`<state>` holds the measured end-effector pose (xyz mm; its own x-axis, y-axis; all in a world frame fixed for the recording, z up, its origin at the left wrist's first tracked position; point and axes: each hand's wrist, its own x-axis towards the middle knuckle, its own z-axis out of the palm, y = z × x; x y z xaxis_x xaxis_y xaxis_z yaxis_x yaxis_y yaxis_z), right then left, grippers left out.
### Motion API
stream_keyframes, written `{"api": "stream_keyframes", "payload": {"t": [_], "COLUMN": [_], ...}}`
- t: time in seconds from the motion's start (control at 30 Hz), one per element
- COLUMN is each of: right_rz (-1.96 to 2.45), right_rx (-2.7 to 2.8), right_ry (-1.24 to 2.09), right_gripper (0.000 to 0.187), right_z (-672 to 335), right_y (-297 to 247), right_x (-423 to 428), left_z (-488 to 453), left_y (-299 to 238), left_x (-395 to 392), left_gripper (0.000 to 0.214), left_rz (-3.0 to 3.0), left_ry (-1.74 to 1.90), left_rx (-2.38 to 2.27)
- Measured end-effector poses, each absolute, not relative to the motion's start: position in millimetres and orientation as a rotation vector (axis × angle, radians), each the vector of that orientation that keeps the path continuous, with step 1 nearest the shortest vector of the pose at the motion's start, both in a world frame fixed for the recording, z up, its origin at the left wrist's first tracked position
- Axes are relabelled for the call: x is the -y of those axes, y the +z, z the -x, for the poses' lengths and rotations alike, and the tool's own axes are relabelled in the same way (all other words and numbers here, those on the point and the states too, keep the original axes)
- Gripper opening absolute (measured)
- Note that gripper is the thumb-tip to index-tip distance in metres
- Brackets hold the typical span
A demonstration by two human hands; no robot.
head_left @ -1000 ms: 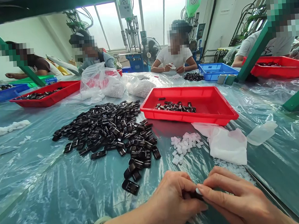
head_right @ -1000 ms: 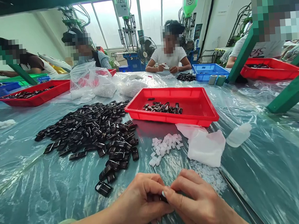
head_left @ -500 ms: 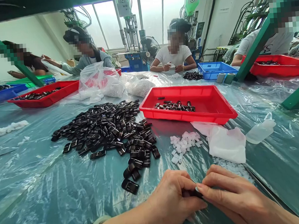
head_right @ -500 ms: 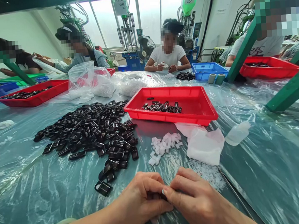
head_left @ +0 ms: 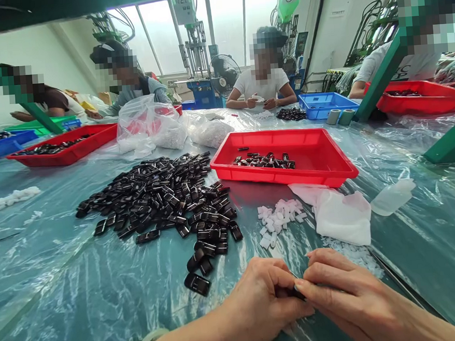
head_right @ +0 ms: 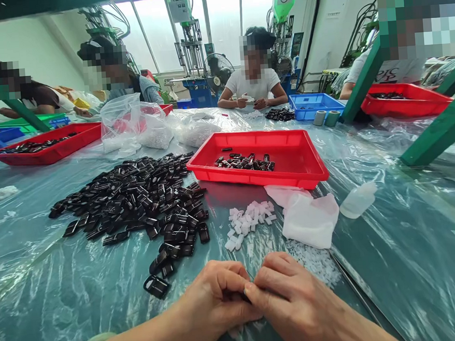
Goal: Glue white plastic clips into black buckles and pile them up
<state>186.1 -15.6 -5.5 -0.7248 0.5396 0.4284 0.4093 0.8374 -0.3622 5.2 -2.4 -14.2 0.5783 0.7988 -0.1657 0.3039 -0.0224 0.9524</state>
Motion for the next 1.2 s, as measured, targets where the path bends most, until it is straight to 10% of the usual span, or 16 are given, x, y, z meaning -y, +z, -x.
{"api": "stream_keyframes", "payload": {"t": [0.93, 1.2], "right_rz": [1.342, 1.088], "right_rx": [2.345, 2.124], "right_ry": [0.055, 0.740], "right_gripper": [0.020, 0.021], "right_z": [-218.1, -191.6], "right_y": [-17.8, 6.2], "right_x": [-2.7, 18.6], "left_z": [-2.5, -2.9], "left_y": [-11.3, -6.1], "left_x": [-5.5, -2.7], "left_gripper": [0.051, 0.034], "left_rz": [-0.872, -0.964], "left_ry": [0.411, 0.359], "left_rx": [-0.868, -0.820]}}
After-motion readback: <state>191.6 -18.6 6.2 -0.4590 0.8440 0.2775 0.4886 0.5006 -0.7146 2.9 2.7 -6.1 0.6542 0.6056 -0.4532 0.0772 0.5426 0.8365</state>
